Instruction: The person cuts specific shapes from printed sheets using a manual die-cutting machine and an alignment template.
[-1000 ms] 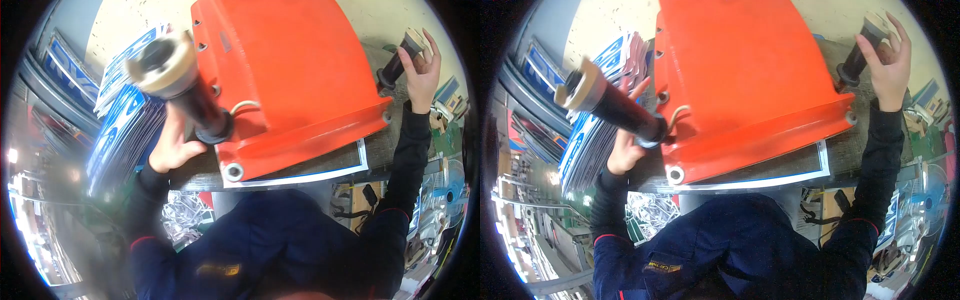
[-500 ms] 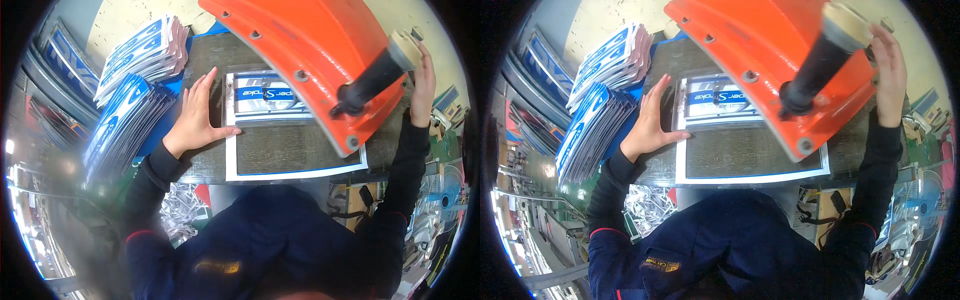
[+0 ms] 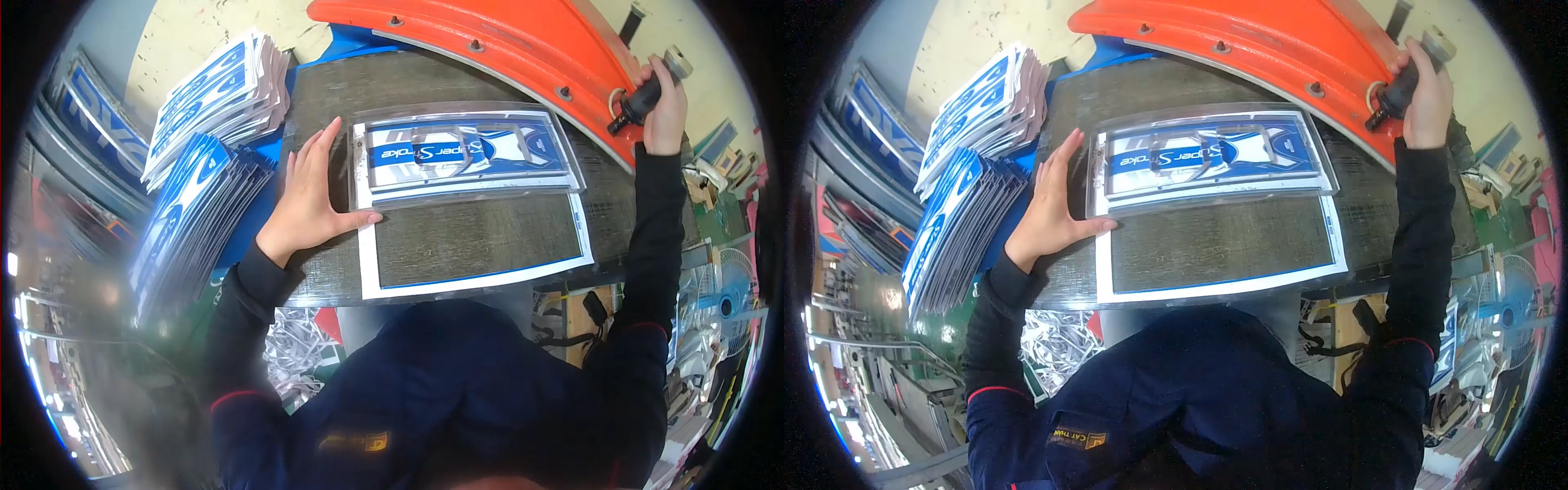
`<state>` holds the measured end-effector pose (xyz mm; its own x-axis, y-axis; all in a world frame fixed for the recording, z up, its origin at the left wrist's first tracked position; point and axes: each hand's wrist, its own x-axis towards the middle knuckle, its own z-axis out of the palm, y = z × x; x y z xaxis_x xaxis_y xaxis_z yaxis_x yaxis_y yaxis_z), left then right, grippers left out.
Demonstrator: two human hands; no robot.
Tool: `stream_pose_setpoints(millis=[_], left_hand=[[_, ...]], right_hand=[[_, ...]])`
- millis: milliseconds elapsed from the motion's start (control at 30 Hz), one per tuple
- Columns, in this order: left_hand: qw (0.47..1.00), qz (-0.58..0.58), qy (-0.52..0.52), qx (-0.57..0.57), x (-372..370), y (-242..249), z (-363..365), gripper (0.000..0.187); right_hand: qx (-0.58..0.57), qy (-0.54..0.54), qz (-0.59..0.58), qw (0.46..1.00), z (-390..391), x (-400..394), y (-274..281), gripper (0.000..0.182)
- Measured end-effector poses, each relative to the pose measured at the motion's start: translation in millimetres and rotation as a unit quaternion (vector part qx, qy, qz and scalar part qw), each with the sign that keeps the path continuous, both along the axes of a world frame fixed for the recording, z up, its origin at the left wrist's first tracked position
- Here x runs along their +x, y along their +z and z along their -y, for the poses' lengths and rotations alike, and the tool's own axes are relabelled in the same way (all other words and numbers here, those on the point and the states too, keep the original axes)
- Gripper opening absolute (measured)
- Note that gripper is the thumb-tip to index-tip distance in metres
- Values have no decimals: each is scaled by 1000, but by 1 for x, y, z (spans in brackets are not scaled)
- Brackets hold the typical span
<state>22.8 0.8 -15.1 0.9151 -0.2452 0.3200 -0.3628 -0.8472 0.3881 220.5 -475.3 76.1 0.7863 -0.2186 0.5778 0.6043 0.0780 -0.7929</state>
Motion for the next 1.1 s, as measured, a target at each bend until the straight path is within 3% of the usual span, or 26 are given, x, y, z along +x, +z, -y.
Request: stream_pose_setpoints(millis=[367,500,567,633,700,800,900,1100], left_hand=[[1000,-11,18,-1,-2,2,3,130],[1000,-16,18,5,-2,2,3,130],[1000,-19,23,7,-1,4,3,131],[999,-27,29,9,-3,3,4,131],[999,-29,31,13,-1,2,3,130],[999,-37,34,17,0,2,3,131],[998,-43,31,23,0,2,3,131],[997,-63,37,22,0,3,2,135]], right_hand=[[-22,-147,-11,989,33,73,-3,28],[-57,-209,10,976,21,56,-6,31],[-208,-242,15,948,4,25,-9,37],[-435,-350,147,816,-37,-26,-24,36],[-522,-163,227,806,-76,-70,-43,44],[-629,66,158,758,-109,-110,-57,58],[-647,104,185,732,-122,-109,-63,60],[-631,121,172,747,-121,-97,-60,55]])
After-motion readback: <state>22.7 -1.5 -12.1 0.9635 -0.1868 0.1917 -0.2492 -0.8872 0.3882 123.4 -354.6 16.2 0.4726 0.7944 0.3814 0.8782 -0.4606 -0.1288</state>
